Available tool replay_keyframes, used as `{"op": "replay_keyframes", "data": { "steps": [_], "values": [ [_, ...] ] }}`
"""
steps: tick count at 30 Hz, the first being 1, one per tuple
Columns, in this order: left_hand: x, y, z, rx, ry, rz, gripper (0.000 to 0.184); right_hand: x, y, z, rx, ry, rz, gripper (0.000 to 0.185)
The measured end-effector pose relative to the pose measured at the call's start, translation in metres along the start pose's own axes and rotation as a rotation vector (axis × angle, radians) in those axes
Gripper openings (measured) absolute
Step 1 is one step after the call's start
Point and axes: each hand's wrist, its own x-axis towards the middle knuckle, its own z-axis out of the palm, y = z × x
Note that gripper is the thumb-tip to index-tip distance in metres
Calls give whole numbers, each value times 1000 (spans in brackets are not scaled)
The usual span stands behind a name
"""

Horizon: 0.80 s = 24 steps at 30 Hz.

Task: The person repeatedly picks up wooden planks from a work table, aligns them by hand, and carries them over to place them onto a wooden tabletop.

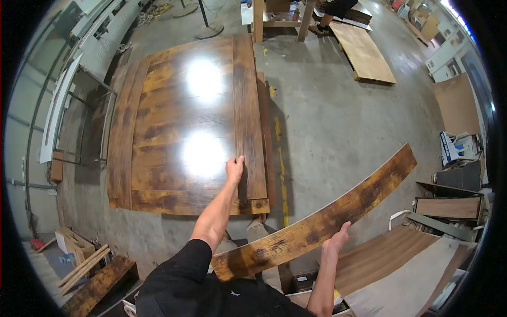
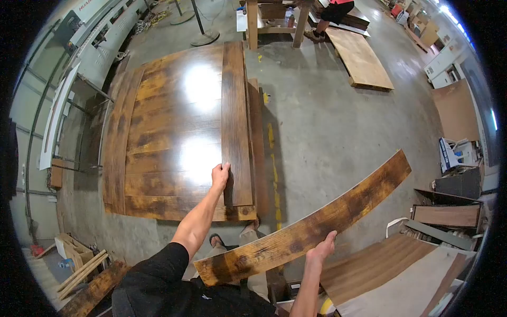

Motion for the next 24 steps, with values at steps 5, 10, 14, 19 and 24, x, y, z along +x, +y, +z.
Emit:
{"op": "replay_keyframes", "data": {
  "steps": [5, 10, 14, 19, 24],
  "values": [
    [-10, -2, 2, 199, 72, 124, 44, -15, -9, 9, -108, 53, -5, 83],
    [-126, 74, -69, 330, -304, 445, 44, -16, -3, 18, -56, -23, -11, 70],
    [-253, 74, -147, 203, -1049, 231, 53, -21, 23, 51, 16, -238, -85, 56],
    [-288, 41, -194, 151, -486, -7, 51, -61, 66, 128, -57, -546, -8, 47],
    [-238, 1, -214, 62, -73, 41, 45, -49, 129, 215, -279, -850, 25, 52]
  ]
}}
